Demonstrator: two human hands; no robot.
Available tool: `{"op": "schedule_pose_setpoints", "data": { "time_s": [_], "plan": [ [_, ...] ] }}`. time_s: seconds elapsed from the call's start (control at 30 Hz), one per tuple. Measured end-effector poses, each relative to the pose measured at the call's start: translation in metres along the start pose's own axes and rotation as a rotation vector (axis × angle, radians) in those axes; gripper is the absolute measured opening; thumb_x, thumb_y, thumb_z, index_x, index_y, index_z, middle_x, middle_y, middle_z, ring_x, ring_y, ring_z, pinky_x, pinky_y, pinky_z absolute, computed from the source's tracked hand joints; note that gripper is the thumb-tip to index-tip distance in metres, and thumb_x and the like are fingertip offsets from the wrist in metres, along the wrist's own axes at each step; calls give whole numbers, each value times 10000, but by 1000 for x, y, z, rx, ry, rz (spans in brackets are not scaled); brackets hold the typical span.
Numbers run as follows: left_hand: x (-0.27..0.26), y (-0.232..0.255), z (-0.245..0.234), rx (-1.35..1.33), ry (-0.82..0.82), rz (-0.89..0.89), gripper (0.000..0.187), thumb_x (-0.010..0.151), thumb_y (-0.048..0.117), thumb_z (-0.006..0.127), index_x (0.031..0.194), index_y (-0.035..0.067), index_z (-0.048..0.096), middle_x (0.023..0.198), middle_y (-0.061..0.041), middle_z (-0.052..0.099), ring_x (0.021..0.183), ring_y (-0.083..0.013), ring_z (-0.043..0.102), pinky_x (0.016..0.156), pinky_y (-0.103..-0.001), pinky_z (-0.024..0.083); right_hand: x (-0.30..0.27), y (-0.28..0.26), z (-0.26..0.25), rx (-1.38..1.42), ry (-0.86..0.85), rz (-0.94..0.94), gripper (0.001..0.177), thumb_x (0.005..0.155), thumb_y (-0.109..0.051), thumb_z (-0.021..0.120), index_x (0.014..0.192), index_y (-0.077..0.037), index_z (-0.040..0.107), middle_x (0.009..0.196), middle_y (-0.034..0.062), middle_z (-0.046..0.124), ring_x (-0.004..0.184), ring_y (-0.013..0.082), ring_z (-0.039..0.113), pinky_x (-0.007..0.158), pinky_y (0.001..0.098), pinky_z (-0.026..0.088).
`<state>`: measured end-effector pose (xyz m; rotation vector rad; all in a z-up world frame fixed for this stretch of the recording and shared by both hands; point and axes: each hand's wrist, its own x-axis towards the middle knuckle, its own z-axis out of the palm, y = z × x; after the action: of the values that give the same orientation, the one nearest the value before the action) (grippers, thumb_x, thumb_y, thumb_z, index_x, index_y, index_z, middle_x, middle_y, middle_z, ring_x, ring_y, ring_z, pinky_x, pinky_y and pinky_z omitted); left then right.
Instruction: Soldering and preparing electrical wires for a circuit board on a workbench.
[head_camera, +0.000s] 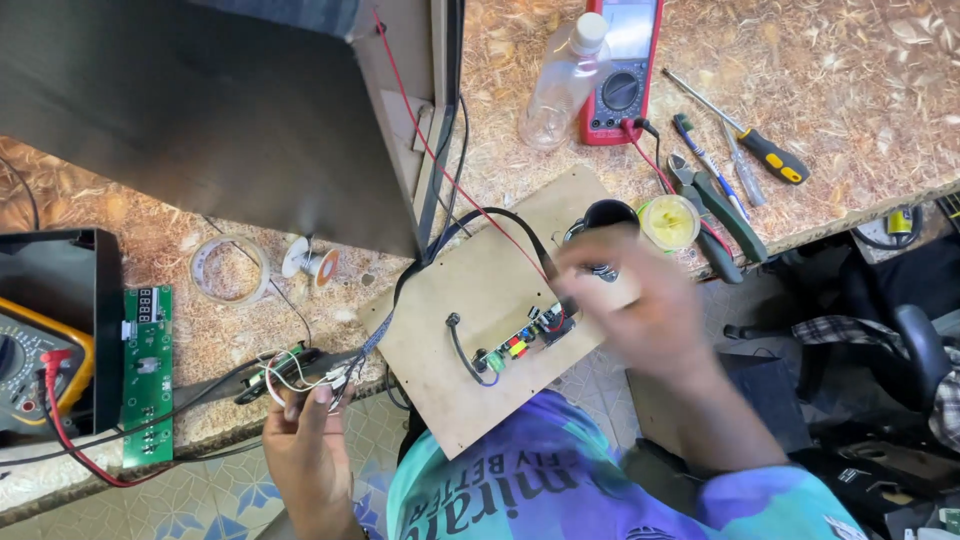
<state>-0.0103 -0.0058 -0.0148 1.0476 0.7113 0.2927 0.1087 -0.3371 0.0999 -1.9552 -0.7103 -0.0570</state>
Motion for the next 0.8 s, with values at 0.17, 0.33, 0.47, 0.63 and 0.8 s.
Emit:
{"op": "schedule_pose_setpoints", "data": {
  "time_s": [0.17, 0.33, 0.47, 0.63, 0.8],
  "plan": [
    [9, -10, -11, -39, -99, -24, 186, 904, 122, 737, 963, 171, 569, 979, -9, 686, 977, -209, 689, 923, -428, 601, -58, 139, -153, -862, 146, 621, 321, 1073, -274, 707, 1226, 2, 764, 1041, 154, 764, 836, 323, 694, 673, 497, 499],
    [24, -25, -19, -4, 30, -48, 167, 903, 83, 691, 1007, 158, 583, 1095, -51, 694, 1079, -231, 682, 968, -514, 599, -73, 174, -157, -826, -27, 741, 362, 961, -240, 718, 1297, -106, 712, 1130, 183, 642, 879, 385, 658, 722, 513, 517],
    [20, -24, -17, -34, -1, -12, 171, 916, 103, 692, 1049, 183, 622, 1039, 18, 680, 1016, -180, 660, 964, -483, 592, -68, 184, -154, -964, -99, 595, 366, 921, -227, 782, 1210, -8, 734, 1038, 195, 724, 914, 376, 683, 725, 482, 568],
    [14, -20, -9, -88, -39, 1, 199, 900, 99, 716, 1050, 168, 606, 988, 13, 669, 979, -190, 658, 924, -466, 600, -54, 186, -160, -809, 354, 515, 240, 1034, -50, 649, 1257, 27, 602, 1235, 231, 494, 905, 405, 632, 764, 512, 554],
    [18, -37, -19, -102, -64, 11, 202, 883, 123, 765, 1008, 100, 608, 955, -48, 675, 946, -200, 671, 902, -466, 631, -88, 241, -212, -414, 875, -41, 373, 1078, 265, 587, 1305, -23, 518, 1089, 224, 636, 809, 308, 687, 705, 398, 574]
  ]
}}
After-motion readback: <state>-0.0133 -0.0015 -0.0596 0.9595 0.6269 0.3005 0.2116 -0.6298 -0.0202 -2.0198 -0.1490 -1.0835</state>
